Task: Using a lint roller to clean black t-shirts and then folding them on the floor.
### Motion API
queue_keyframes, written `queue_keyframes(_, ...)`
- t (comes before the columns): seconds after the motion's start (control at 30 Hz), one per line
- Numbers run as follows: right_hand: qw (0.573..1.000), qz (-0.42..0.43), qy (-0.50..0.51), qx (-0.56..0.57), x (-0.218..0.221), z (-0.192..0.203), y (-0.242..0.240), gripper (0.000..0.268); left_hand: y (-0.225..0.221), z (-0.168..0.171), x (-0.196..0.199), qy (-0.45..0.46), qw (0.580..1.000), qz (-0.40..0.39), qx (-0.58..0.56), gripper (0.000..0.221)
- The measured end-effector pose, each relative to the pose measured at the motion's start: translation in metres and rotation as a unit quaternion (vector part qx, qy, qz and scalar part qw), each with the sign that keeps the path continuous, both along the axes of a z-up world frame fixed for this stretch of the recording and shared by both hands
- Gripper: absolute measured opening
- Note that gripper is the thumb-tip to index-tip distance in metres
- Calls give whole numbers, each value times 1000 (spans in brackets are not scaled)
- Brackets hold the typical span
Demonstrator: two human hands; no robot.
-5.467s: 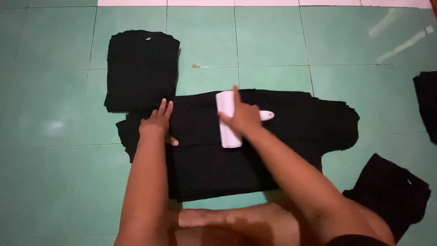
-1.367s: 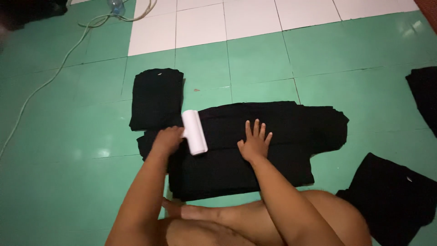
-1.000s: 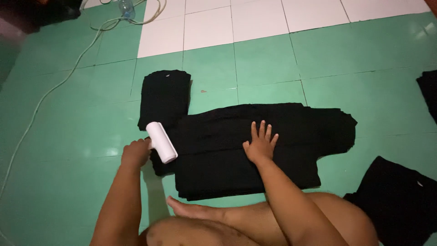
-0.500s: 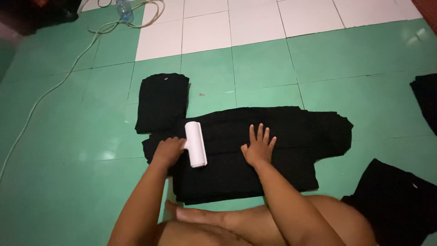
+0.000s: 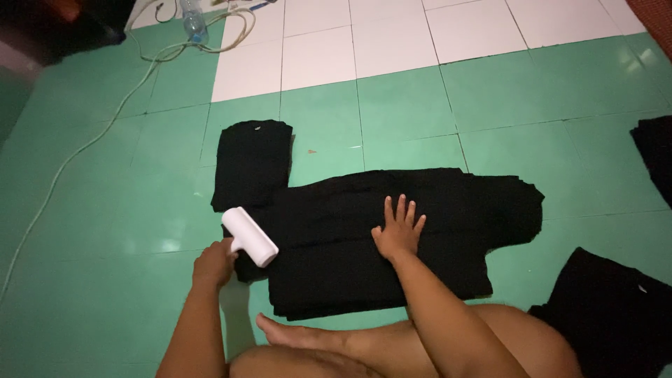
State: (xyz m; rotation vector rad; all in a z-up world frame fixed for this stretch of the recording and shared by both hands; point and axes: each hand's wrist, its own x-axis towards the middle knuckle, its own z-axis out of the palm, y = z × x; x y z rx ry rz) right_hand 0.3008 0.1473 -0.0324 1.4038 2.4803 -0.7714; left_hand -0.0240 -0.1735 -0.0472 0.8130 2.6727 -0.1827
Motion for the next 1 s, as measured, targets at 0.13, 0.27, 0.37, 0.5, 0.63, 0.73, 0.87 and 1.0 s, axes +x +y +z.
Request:
queue_keyframes(0.13, 999, 12, -26, 15, -2, -14, 2, 82, 46, 35, 29, 32, 998, -57, 20, 46)
queue_keyframes(0.27, 999, 15, -31, 23, -2, -12, 2, 83, 119, 76, 80, 26, 981, -160, 106, 33)
queue_keyframes(0.37, 999, 13, -29, 19, -3, -6, 3, 83, 155, 59, 96, 38, 968, -238, 75, 29)
queue_keyframes(0.5, 999, 20, -42, 14, -1, 5, 0, 82, 160, 25, 91, 50, 956, -290, 9, 37)
queue_keyframes(0.63, 998, 18, -50, 14, -3, 2, 1, 82, 132, 17, 65, 14, 969, -245, 12, 43)
queue_keyframes(0.73, 999, 19, -37, 14, -2, 1, -1, 82, 119, 34, 55, 17, 974, -226, -1, 41)
queue_keyframes(0.87, 1000, 9, -19, 17, -2, 0, 0, 83, 108, 55, 48, -12, 988, -151, -36, 40)
queue_keyframes(1.0, 999, 12, -29, 10, -2, -1, 1, 83, 81, 45, 21, -33, 996, -84, -27, 41)
